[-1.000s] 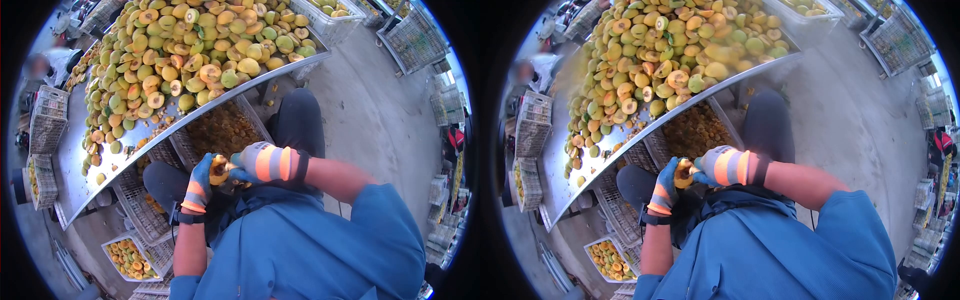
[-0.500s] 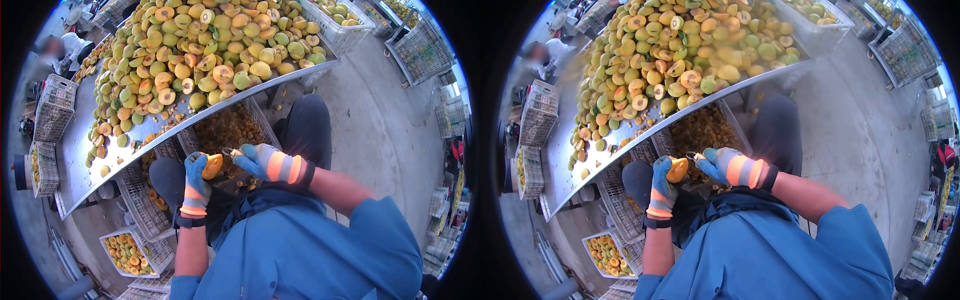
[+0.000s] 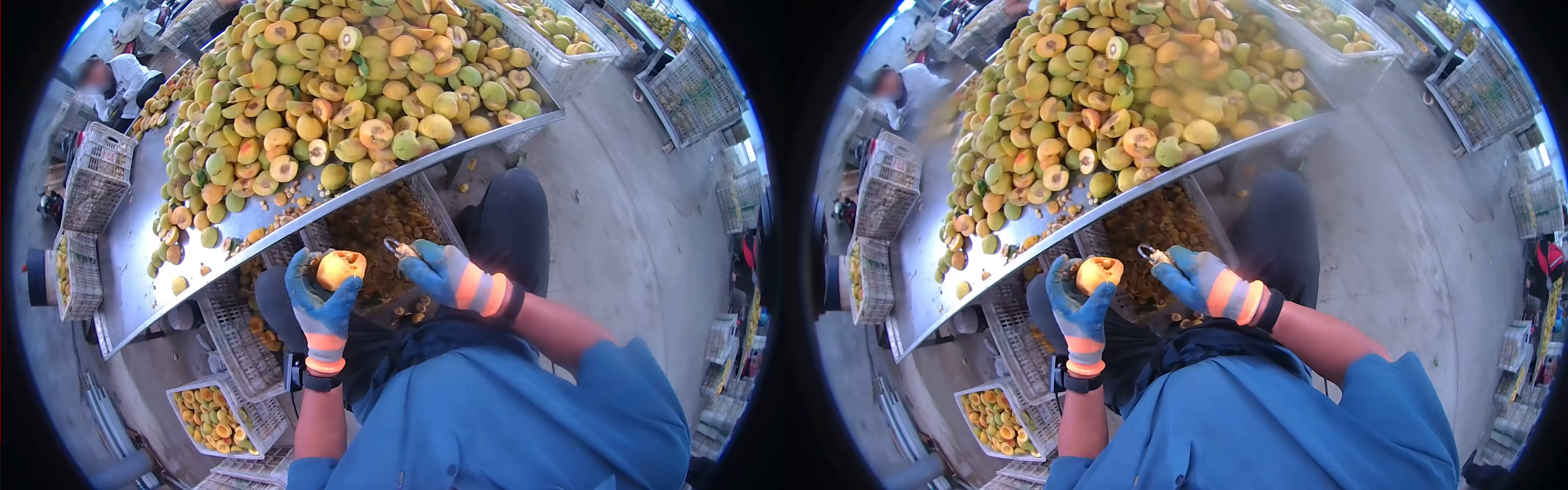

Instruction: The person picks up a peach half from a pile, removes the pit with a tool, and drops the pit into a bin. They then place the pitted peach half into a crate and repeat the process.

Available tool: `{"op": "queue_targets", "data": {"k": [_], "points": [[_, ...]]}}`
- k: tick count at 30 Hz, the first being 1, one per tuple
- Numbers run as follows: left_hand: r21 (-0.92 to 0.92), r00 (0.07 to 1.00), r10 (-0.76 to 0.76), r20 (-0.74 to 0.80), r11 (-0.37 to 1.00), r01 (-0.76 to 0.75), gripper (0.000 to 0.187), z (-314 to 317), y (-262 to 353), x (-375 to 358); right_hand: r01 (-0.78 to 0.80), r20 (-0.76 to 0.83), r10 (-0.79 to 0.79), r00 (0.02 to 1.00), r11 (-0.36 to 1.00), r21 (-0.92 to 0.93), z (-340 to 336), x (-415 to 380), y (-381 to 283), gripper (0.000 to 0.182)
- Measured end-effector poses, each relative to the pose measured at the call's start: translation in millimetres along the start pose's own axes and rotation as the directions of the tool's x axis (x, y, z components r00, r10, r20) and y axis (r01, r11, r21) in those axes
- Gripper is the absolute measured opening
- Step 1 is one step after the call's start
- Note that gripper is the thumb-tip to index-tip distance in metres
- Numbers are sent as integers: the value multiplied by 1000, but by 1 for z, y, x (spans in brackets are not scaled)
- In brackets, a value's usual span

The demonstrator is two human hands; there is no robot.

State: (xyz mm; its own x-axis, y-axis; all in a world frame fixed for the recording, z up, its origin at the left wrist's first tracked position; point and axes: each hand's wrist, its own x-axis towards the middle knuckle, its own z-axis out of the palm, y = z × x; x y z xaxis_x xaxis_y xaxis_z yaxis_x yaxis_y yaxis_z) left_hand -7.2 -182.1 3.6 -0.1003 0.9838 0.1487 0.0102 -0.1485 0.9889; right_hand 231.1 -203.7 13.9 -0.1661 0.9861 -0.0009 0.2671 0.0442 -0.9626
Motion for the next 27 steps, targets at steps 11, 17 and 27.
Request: {"op": "queue_targets", "data": {"k": [11,17,27], "points": [[907,897,399,-190,421,5,56,-204,2,38,-160,30,157,987,969,187,9,12,0,14],[690,855,337,-394,723,33,30,-191,-8,87,-92,-7,96,995,977,193,11,14,4,16],[709,966,133,223,658,-254,47,44,-43,185,-112,-61,121,991,983,143,-10,17,1,18]]}}
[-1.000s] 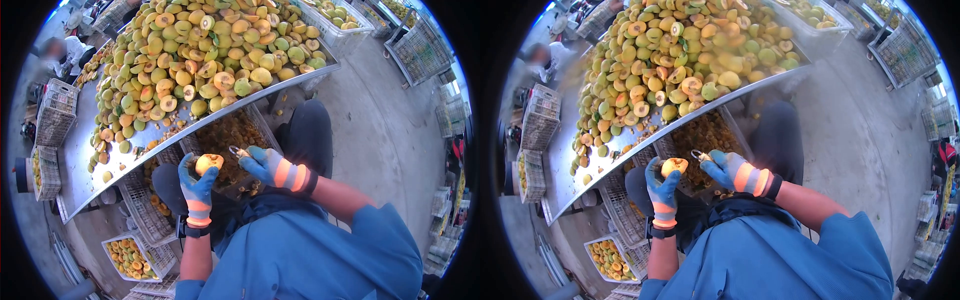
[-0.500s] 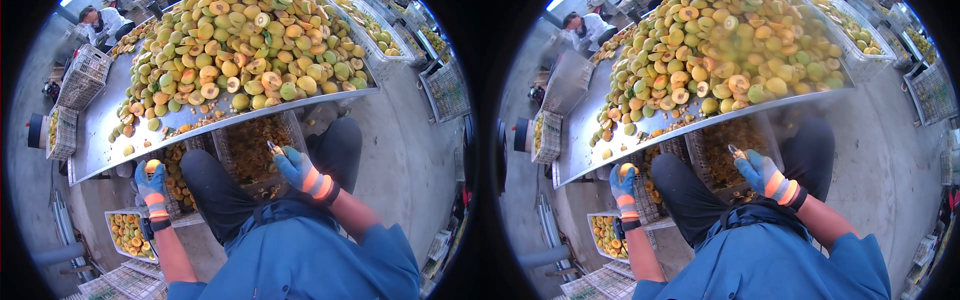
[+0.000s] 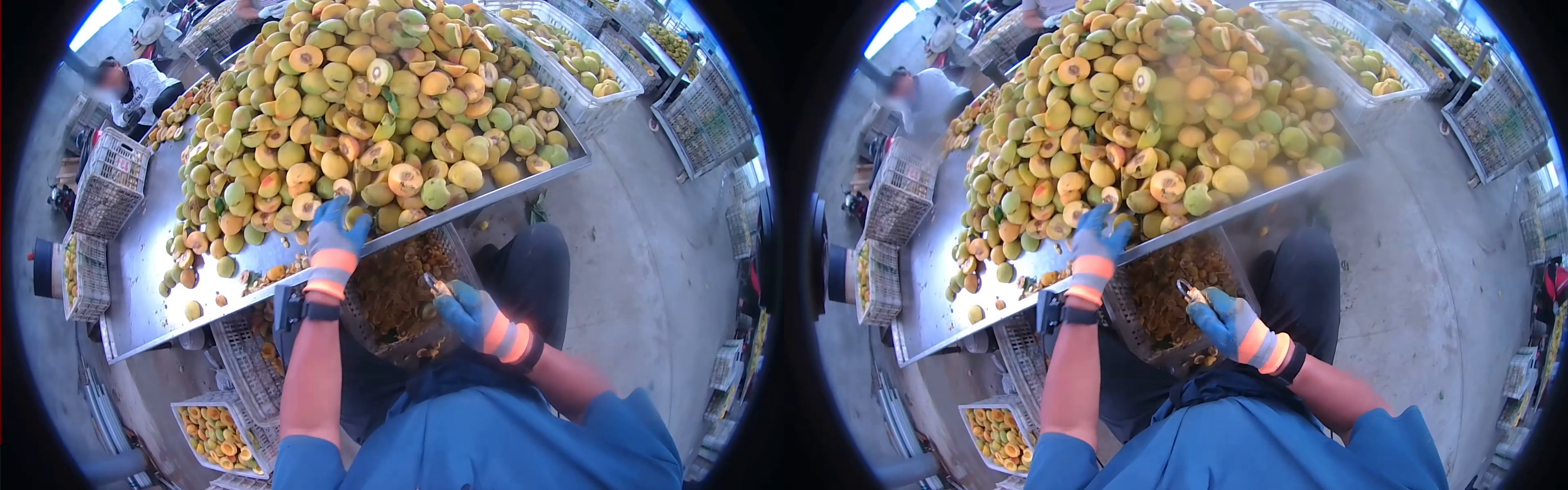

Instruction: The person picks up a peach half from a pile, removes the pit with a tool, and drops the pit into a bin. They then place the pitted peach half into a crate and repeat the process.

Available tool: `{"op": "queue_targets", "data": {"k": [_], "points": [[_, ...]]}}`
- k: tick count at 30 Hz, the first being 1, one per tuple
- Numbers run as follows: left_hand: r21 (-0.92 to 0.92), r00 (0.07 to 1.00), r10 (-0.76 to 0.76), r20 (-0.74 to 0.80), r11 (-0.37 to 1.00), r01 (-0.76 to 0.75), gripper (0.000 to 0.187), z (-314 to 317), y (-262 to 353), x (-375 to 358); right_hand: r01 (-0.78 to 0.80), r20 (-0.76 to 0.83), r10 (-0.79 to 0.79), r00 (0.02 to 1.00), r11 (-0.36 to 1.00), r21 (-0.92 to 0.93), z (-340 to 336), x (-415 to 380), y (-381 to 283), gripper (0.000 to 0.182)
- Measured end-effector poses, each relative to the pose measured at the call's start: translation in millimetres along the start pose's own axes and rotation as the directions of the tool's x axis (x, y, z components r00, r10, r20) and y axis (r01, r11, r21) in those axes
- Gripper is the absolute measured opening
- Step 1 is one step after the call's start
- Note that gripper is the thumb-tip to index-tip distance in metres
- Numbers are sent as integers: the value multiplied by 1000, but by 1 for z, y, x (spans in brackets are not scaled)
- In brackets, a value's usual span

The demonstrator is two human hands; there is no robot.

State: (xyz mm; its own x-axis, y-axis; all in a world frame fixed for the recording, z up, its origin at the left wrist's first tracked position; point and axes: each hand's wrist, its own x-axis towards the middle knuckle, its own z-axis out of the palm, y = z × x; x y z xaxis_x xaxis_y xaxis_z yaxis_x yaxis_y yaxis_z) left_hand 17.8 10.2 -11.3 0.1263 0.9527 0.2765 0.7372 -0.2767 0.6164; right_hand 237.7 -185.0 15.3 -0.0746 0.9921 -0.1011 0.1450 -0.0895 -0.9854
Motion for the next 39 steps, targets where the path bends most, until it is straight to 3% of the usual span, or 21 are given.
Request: {"op": "queue_targets", "data": {"k": [2,8,11,12,14,16,17,18,20,21,22,23,24,26,28,30,31,32,34,36,39], "points": [[272,964,-203,174,950,151,58,20,7,9,-15,-14,15,1000,999,-30,-7,0,-7,19],[160,988,-79,131,985,57,56,23,-21,14,-5,-13,6,1000,999,36,-14,1,-3,18],[-526,952,-295,80,799,292,43,-3,-9,-4,46,-24,-45,999,996,72,-10,4,-10,16],[-762,879,-415,235,482,432,53,-16,-8,-10,53,-13,-52,999,996,77,-9,7,-15,16],[-550,979,89,-183,816,-177,57,-22,3,-47,108,64,-114,991,990,92,-6,11,-26,14],[-662,974,-71,-213,744,-91,52,-24,22,-79,221,123,-222,967,975,18,0,19,-35,14],[-951,966,-253,57,282,130,54,-33,25,-87,335,168,-322,932,940,-57,4,22,-38,14],[-912,893,-258,370,-283,296,62,-46,37,-90,330,177,-316,932,942,-55,10,23,-40,14],[-910,834,-386,395,-287,299,75,-42,57,-104,352,179,-347,921,936,4,22,24,-41,14],[-926,817,-445,366,-261,272,71,-42,65,-109,639,206,-605,769,741,-208,23,27,-39,16],[-940,797,-502,335,-233,248,68,-39,71,-114,633,207,-599,774,744,-215,26,24,-38,16],[-974,855,-508,102,123,189,64,-26,66,-122,587,234,-541,808,776,-232,29,21,-37,16],[-975,854,-510,106,117,191,64,-26,70,-127,540,260,-481,837,805,-248,33,19,-35,17],[-923,941,-337,13,358,141,53,-32,77,-137,509,268,-449,853,828,-236,38,15,-36,17],[-953,955,-296,1,289,91,38,-28,70,-144,329,207,-290,934,926,-186,39,11,-44,24],[-598,930,-57,-364,779,-186,31,-20,73,-151,360,194,-321,927,907,-218,40,9,-40,26],[-528,910,-23,-413,821,-219,35,-20,79,-152,387,183,-350,919,889,-246,39,7,-40,28],[-534,912,-24,-410,817,-218,35,-21,76,-155,383,180,-346,921,889,-252,39,5,-40,28],[-783,982,-160,-97,622,24,38,-25,60,-163,203,216,-153,964,951,-234,41,2,-46,31],[-761,982,-151,-112,649,12,36,-21,50,-164,270,255,-198,946,919,-288,43,1,-36,34],[-882,969,-243,-52,466,70,12,-21,42,-167,256,272,-149,951,871,-419,45,-4,-37,38]]}}
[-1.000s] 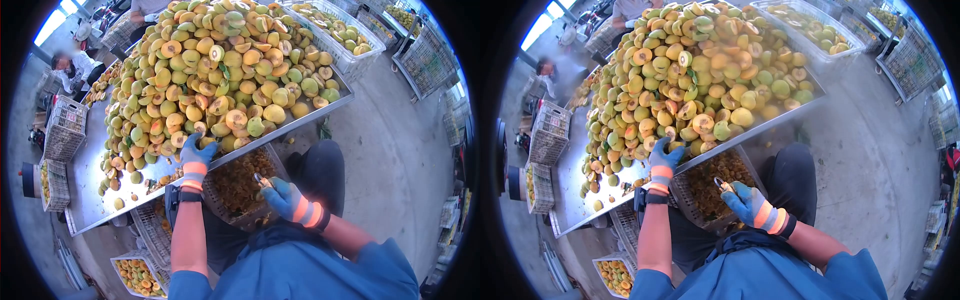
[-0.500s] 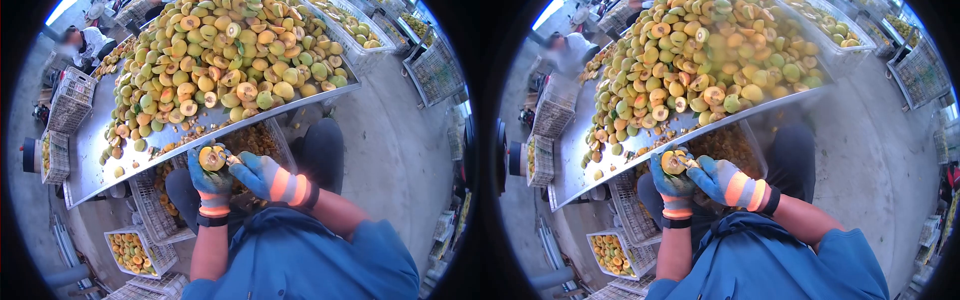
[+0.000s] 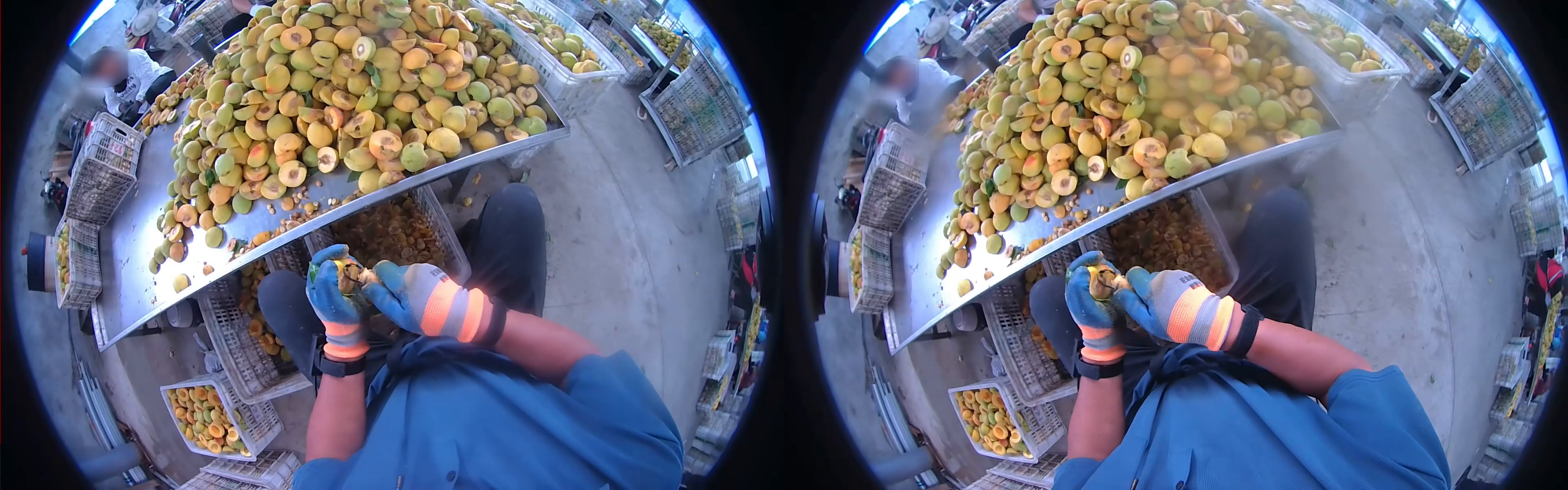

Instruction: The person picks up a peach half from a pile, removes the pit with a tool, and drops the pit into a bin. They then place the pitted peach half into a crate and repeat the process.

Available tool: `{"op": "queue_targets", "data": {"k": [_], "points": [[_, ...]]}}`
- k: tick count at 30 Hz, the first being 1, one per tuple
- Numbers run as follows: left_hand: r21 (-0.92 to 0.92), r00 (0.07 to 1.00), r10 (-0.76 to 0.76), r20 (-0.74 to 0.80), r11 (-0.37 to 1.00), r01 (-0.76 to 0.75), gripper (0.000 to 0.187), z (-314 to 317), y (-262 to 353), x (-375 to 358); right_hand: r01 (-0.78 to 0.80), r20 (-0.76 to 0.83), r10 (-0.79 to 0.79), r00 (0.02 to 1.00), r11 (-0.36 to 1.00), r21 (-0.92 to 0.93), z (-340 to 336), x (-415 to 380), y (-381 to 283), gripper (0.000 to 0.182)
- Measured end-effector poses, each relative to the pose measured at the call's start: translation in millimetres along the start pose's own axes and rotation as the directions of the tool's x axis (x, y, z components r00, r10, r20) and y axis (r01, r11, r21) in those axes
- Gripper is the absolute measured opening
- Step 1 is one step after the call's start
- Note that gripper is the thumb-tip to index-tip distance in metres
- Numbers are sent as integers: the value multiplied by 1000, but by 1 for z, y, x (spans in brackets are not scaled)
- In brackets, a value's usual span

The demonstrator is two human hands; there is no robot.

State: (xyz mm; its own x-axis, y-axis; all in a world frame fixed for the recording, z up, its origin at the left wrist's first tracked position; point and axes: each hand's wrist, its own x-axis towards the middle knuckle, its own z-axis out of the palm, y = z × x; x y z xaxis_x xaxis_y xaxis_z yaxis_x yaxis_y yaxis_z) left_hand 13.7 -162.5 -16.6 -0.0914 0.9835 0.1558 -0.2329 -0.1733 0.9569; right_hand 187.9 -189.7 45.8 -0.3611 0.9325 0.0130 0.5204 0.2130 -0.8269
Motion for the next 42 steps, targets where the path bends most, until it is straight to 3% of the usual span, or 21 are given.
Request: {"op": "queue_targets", "data": {"k": [3,5,6,8,13,15,18,19,21,22,24,26,28,31,33,34,35,38,39,40,42], "points": [[293,980,193,53,935,-200,19,5,0,-5,18,15,-17,1000,999,-52,7,-3,4,32],[64,996,-51,-73,996,56,36,8,-6,-8,115,23,-113,993,991,-66,7,-4,7,30],[62,996,-55,-69,996,59,36,14,-2,-9,213,39,-210,977,974,-76,7,-5,9,28],[-286,972,-206,-111,944,167,37,27,6,-11,294,73,-285,956,939,-181,15,-4,20,28],[-265,966,-214,-144,949,170,36,35,7,-13,404,122,-385,915,873,-272,16,0,21,27],[-235,966,-202,-161,959,161,35,40,12,-13,430,11,-430,903,902,-37,17,5,22,21],[-338,955,-248,-161,923,183,23,48,21,-13,346,64,-343,937,937,-39,13,4,18,28],[-228,962,-205,-181,960,162,25,50,22,-13,345,63,-342,938,938,-39,12,4,19,28],[-116,968,-164,-192,983,143,28,50,22,-12,464,142,-443,885,860,-213,9,4,23,29],[-251,960,-244,-139,946,204,24,45,22,-10,460,141,-438,888,862,-215,7,3,24,29],[-378,945,-317,-77,886,267,21,36,18,-10,369,210,-362,908,929,7,3,4,26,26],[-84,976,-213,-52,974,209,28,28,9,-12,388,237,-385,892,921,33,2,7,29,26],[-231,942,-332,-52,921,313,34,26,11,-10,403,264,-404,876,913,62,4,7,34,27],[-351,879,-476,-30,828,437,45,29,17,-6,143,351,-222,910,961,239,1,12,31,34],[-327,861,-508,-33,819,471,50,34,23,-7,-529,546,215,810,669,522,-2,14,23,47],[-470,875,-476,-93,795,383,51,42,27,-8,-660,635,257,729,509,552,-2,13,26,57],[-598,880,-449,-158,753,277,53,47,28,-10,-660,636,256,728,512,550,-3,15,24,57],[-491,857,-468,-214,810,320,57,40,19,-12,-682,664,264,700,525,509,6,13,25,42],[-450,833,-504,-228,813,369,58,37,14,-11,-199,410,-8,912,865,460,21,11,40,36],[-450,831,-505,-231,813,369,58,33,10,-12,342,206,-387,899,913,224,26,11,43,31],[-343,847,-475,-239,857,384,59,31,7,-13,376,278,-395,876,919,119,20,9,44,27]]}}
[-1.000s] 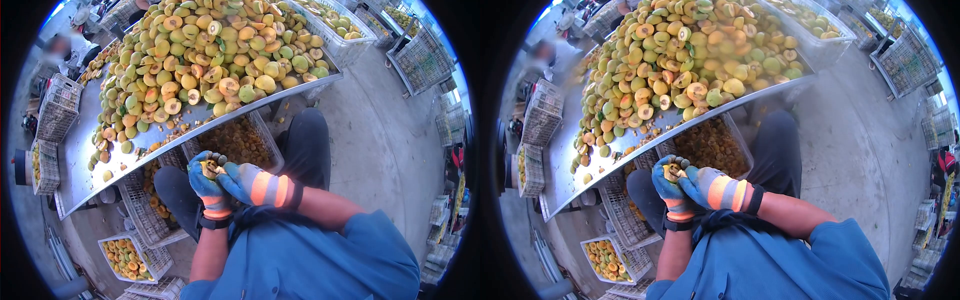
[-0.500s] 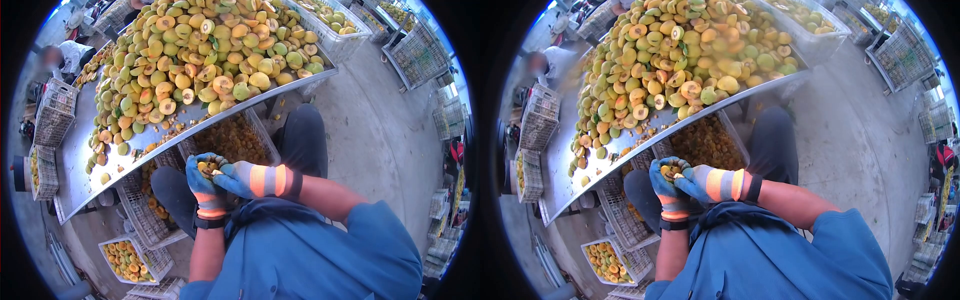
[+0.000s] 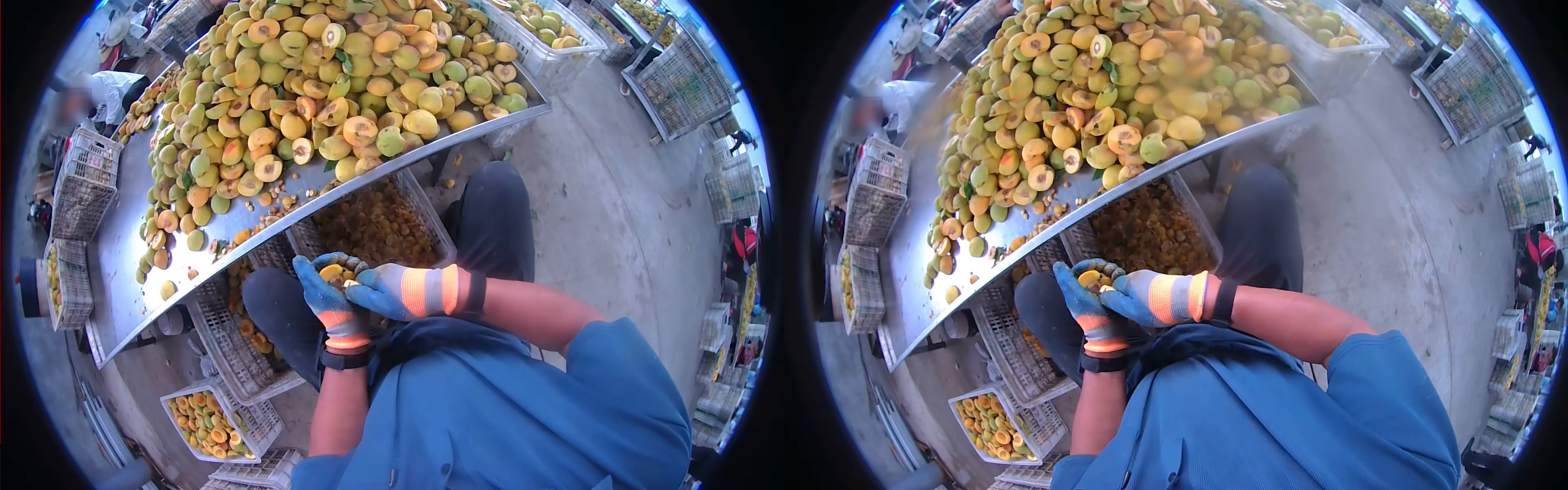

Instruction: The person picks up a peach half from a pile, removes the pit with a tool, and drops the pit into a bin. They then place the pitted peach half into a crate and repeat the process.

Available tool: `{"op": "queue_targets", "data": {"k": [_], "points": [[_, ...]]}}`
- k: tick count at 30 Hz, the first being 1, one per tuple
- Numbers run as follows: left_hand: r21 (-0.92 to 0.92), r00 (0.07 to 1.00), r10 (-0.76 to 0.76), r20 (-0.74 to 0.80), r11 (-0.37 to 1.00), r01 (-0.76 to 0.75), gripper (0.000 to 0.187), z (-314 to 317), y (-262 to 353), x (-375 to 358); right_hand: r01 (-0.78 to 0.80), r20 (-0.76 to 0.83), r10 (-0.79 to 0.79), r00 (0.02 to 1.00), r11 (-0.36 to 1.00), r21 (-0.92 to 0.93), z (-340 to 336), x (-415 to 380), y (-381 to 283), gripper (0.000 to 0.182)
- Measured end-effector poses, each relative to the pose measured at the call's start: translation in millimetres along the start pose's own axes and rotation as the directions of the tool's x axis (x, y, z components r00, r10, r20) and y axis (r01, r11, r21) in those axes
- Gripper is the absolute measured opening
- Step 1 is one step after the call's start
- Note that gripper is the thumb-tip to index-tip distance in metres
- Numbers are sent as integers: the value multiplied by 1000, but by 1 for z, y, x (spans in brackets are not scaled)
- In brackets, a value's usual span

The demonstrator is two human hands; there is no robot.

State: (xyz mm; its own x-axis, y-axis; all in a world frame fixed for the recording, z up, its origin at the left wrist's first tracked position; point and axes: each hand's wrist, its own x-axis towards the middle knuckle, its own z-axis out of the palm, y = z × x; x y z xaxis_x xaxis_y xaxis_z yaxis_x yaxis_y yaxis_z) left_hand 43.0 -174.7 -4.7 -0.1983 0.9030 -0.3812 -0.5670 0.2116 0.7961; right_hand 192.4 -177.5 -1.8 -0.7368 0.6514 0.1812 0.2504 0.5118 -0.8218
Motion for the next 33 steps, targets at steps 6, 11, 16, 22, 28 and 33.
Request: {"op": "queue_targets", "data": {"k": [6,11,16,22,28,33], "points": [[43,999,10,-43,999,-8,61,1,-3,-5,-133,171,111,979,983,126,-9,4,-3,24],[-10,997,-10,-70,1000,9,61,-2,-15,-4,-66,148,77,986,995,-79,-5,-1,3,27],[55,998,26,-55,998,-23,58,-5,-22,-5,-533,300,441,846,703,471,-7,1,-1,31],[-76,994,19,-110,997,-27,55,-2,-32,-6,-365,142,336,931,852,376,-3,-3,1,41],[14,999,14,-36,1000,-14,53,0,-26,-7,-734,489,610,624,242,635,-20,0,-13,37],[-115,987,-149,-52,983,143,57,2,-27,1,-659,377,582,721,407,632,-17,-2,-21,35]]}}
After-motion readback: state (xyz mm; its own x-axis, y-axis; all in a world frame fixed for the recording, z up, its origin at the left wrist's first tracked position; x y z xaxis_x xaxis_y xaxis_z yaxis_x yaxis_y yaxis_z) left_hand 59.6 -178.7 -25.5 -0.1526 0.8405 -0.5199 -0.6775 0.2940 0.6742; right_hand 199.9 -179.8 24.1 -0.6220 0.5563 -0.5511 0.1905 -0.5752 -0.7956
